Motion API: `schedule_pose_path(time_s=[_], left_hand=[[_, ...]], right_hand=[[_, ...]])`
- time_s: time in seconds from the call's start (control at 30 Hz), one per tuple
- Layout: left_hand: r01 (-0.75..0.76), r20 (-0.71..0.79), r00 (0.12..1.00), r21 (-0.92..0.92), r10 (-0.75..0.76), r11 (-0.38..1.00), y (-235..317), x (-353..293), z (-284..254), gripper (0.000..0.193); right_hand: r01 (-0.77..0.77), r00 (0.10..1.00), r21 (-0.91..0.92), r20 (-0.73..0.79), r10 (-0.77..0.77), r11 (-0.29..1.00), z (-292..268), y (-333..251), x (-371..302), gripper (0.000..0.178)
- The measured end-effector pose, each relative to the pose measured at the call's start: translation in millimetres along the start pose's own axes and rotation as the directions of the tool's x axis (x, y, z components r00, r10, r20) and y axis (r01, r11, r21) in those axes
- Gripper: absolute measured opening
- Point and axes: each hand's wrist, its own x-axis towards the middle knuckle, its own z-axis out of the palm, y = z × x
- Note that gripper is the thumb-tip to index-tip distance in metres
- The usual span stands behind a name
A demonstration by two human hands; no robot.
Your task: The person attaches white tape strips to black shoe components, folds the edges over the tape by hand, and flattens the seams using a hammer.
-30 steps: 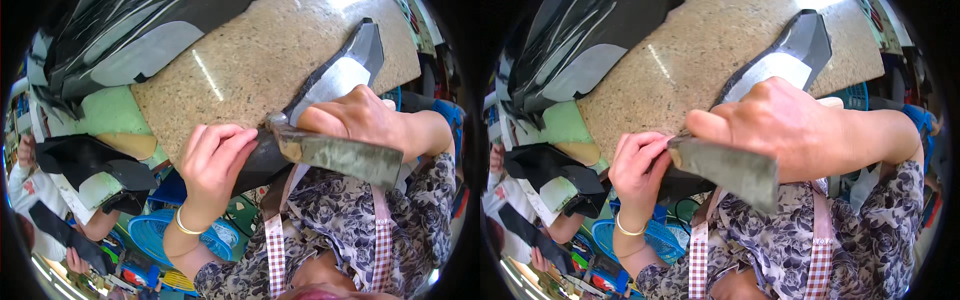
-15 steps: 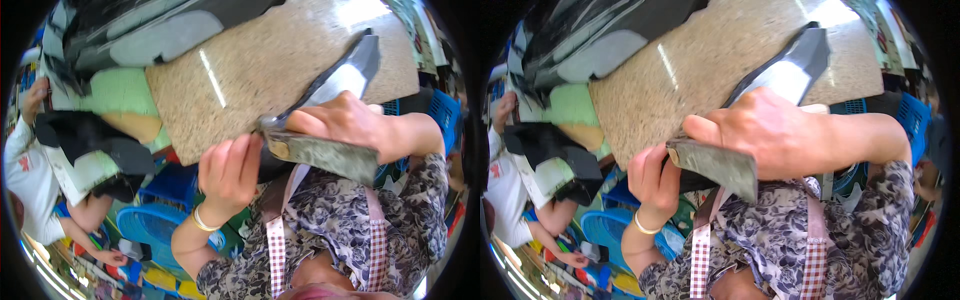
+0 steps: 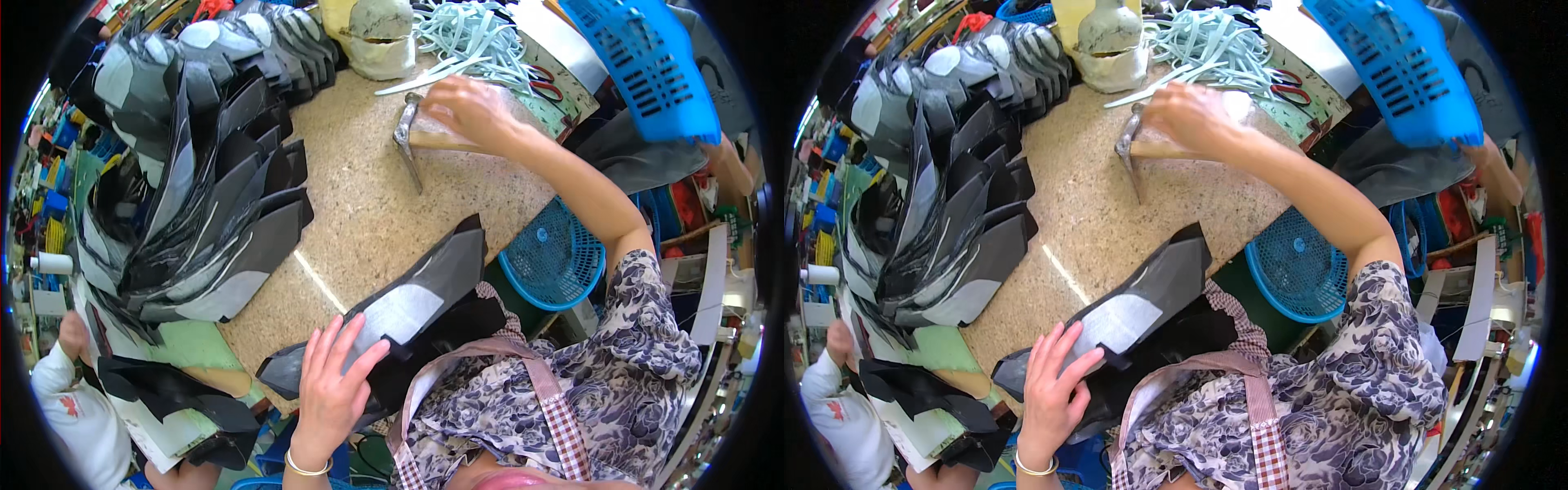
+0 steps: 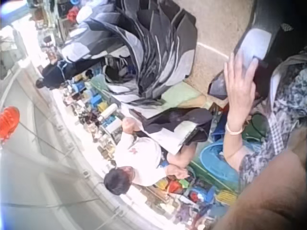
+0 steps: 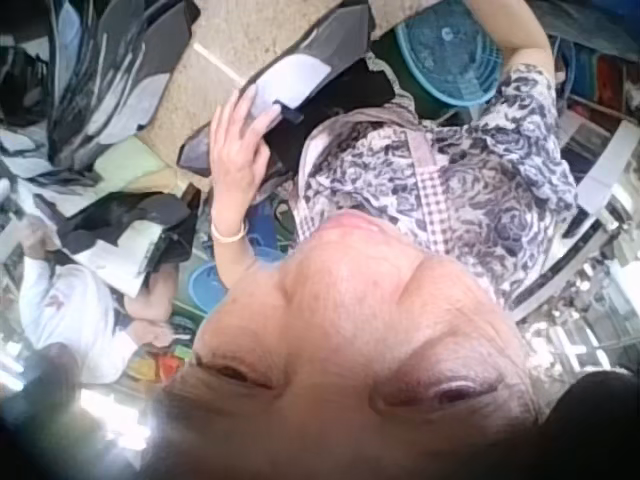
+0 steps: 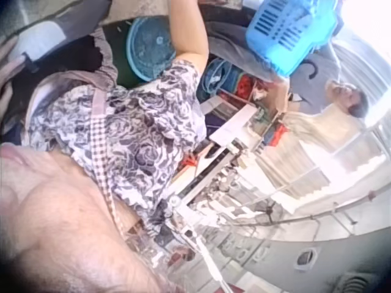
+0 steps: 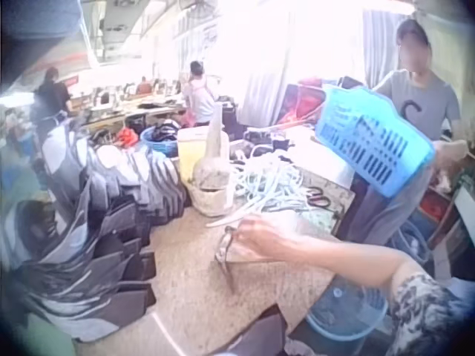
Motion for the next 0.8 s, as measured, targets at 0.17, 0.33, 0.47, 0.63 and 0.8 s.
schedule_pose_path(time_s=[0.17,0.33,0.47,0.63,0.8], left_hand=[[0.015,0.001,1.000,-0.088,-0.015,0.996,-1,9,-7,0.047],[-0.071,-0.194,0.980,-0.210,0.030,0.975,13,19,-5,0.038],[-0.152,-0.206,0.976,-0.436,0.066,0.887,34,41,-2,0.027],[0.193,0.120,0.963,-0.933,-0.240,0.305,41,55,16,0.064],[-0.057,0.005,0.957,-0.978,-0.291,-0.203,13,53,23,0.060]], right_hand=[[-0.180,0.978,-0.293,-0.155,0.139,0.939,1,58,26,0.024],[-0.208,0.976,-0.131,0.037,0.215,0.969,-2,62,26,0.016],[-0.090,0.992,-0.186,-0.102,0.072,0.978,10,67,13,0.015],[-0.175,0.976,0.228,-0.087,0.199,0.958,-39,-8,10,0.015],[0.172,0.894,0.806,0.113,-0.433,0.566,-53,-145,-39,0.016]])
